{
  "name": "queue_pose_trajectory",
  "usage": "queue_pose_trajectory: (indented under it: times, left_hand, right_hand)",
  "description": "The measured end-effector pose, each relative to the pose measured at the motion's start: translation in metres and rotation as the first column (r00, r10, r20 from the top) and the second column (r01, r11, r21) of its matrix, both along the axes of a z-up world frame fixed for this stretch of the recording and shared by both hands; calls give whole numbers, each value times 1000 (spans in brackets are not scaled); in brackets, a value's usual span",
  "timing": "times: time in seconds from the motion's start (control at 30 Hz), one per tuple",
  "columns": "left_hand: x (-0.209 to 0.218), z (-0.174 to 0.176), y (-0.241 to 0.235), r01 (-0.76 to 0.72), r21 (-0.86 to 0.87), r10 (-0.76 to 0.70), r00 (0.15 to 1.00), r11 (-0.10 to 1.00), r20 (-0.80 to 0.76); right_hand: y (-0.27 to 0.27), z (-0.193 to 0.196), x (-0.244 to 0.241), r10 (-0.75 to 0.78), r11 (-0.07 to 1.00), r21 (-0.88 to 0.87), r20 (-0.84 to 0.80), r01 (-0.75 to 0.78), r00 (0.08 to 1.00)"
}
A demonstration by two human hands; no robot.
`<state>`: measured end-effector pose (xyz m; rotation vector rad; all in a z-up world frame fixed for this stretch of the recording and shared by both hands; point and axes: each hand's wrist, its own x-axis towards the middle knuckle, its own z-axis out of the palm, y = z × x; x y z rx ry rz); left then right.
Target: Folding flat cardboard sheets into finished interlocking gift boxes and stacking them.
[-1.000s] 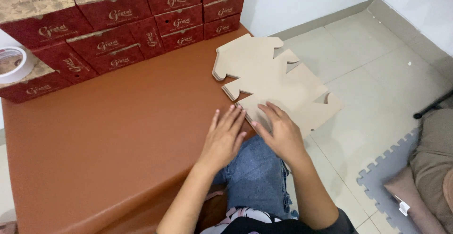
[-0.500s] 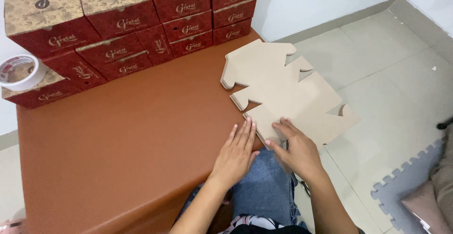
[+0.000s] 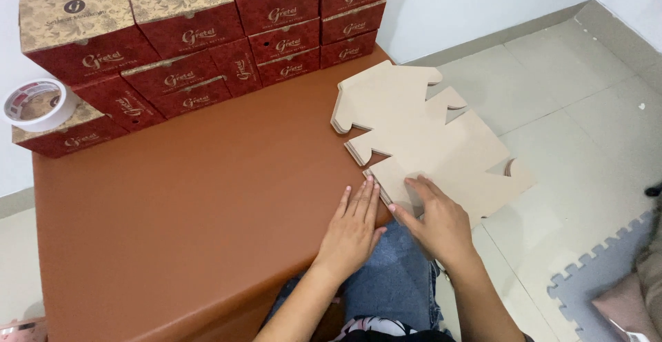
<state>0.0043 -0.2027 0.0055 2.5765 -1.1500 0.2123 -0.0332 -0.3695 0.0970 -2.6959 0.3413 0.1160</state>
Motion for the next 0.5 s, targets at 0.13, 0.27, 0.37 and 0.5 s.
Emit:
queue_pose_trajectory:
  times: [0.13, 0.27, 0.37, 0.5]
  left_hand:
    - [1, -4, -2, -17, 29, 16, 1000, 999, 24]
    - [1, -3, -3, -29, 59, 28, 999, 998, 21]
    - [1, 3, -2, -35, 56, 36, 999, 998, -17]
    - [0, 1, -1, -31, 44, 32, 999, 999, -36]
  right_hand:
    - [-6, -12, 3, 7, 1000, -8, 9, -7, 1000]
    - [-5, -20, 3, -7, 997, -75, 40, 10, 999]
    - [-8, -24, 3, -33, 985, -165, 101, 49, 994]
    - [-7, -17, -2, -68, 973, -182, 368, 144, 927]
